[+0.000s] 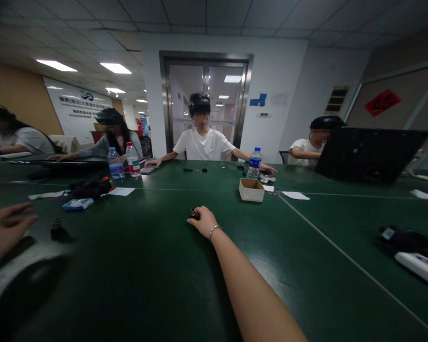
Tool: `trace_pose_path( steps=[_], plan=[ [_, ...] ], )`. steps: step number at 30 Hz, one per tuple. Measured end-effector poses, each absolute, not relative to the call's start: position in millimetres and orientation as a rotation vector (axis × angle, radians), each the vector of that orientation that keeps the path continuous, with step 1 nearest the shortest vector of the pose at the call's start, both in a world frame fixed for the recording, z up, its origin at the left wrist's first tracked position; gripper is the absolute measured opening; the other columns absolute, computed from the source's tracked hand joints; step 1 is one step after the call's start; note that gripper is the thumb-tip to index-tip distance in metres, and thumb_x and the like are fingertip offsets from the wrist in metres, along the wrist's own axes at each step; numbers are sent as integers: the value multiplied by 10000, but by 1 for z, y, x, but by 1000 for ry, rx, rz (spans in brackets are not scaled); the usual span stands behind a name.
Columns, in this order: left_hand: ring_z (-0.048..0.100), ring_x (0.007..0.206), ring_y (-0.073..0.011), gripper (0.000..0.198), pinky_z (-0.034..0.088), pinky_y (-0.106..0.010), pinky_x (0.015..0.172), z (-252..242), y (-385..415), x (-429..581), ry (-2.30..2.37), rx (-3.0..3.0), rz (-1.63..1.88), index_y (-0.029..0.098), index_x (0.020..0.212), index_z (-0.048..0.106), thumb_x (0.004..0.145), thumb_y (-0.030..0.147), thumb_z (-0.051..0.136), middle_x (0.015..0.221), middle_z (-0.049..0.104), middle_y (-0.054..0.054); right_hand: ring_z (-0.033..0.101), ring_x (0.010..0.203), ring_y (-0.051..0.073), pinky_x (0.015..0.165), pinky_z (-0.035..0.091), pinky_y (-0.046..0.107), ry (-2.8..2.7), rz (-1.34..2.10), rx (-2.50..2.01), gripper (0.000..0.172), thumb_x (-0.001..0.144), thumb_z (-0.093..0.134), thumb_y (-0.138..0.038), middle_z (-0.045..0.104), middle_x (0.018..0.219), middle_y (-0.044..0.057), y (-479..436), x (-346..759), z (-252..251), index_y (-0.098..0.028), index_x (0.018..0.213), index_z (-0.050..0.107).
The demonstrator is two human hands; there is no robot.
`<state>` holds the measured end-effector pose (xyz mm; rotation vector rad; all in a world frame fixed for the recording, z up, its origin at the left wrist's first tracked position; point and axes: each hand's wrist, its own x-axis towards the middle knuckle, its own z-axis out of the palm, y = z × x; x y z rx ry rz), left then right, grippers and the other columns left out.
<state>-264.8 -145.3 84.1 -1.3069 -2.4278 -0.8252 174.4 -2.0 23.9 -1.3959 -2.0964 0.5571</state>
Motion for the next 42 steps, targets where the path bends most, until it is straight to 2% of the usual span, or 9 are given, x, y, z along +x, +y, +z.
trace_pose_path(
  steps=[3, 6, 11, 16, 22, 24, 28, 35, 42],
  plan=[
    [566, 745, -142, 397, 467, -305, 727, 110, -135, -226, -2126, -1328, -1018, 233, 1113, 514, 790, 422, 381, 962, 596, -6, 481, 703, 132, 635, 393, 269, -2124, 553, -1402, 332, 677, 648, -429, 510, 862, 19, 0, 172, 23, -183, 897, 610],
    [550, 768, -148, 358, 477, -294, 737, 125, -113, -162, -1970, -1736, -1090, 181, 1078, 528, 780, 341, 410, 989, 540, -48, 482, 708, 128, 638, 392, 265, -2140, 531, -1392, 332, 681, 647, -431, 509, 866, 21, 3, 172, 20, -180, 895, 617],
    [515, 962, -200, 337, 433, -352, 856, 112, -72, -67, -1684, -2421, -755, 229, 1097, 546, 810, 337, 405, 1112, 508, -60, 473, 692, 121, 628, 388, 258, -2130, 542, -1391, 341, 666, 656, -448, 505, 845, 11, 5, 176, 18, -184, 879, 626],
    [483, 1028, -228, 302, 390, -406, 913, 98, -48, -41, -1590, -2530, -722, 249, 1061, 579, 806, 321, 435, 1101, 519, -50, 466, 684, 121, 621, 385, 257, -2114, 553, -1367, 307, 663, 670, -421, 499, 828, 10, 5, 177, 18, -193, 866, 641],
    [538, 945, -184, 354, 473, -307, 783, 85, -39, -12, -1530, -2828, -1062, 248, 1145, 539, 810, 321, 449, 1125, 512, -63, 464, 693, 124, 642, 387, 266, -2148, 482, -1329, 292, 656, 681, -409, 495, 822, 14, 6, 173, 16, -174, 823, 640],
    [534, 962, -181, 354, 467, -296, 801, 77, -40, 3, -1429, -2922, -1091, 263, 1145, 545, 802, 324, 480, 1113, 522, -55, 472, 715, 125, 658, 392, 265, -2174, 472, -1291, 263, 660, 684, -377, 491, 838, 18, 6, 172, 14, -168, 814, 638],
    [540, 945, -175, 258, 431, -312, 868, 55, -38, 14, -1366, -2911, -1182, 250, 1023, 616, 820, 277, 460, 1004, 578, -44, 478, 723, 119, 680, 399, 257, -2187, 486, -1214, 241, 682, 674, -328, 473, 818, 8, 5, 172, 12, -180, 867, 635],
    [600, 813, -157, 214, 483, -285, 757, 30, -29, -1, -1776, -2816, -1620, 185, 916, 589, 795, 340, 504, 869, 638, -39, 447, 624, 86, 601, 383, 237, -2079, 534, -1282, 251, 657, 685, -323, 492, 800, -5, 7, 176, 14, -183, 863, 651],
    [596, 825, -154, 235, 482, -276, 754, 30, -31, 2, -1713, -2849, -1593, 203, 953, 608, 791, 323, 488, 903, 630, -46, 473, 654, 97, 624, 387, 243, -2075, 559, -1174, 286, 671, 661, -331, 557, 812, 0, 7, 178, 14, -212, 932, 651]
  ],
)
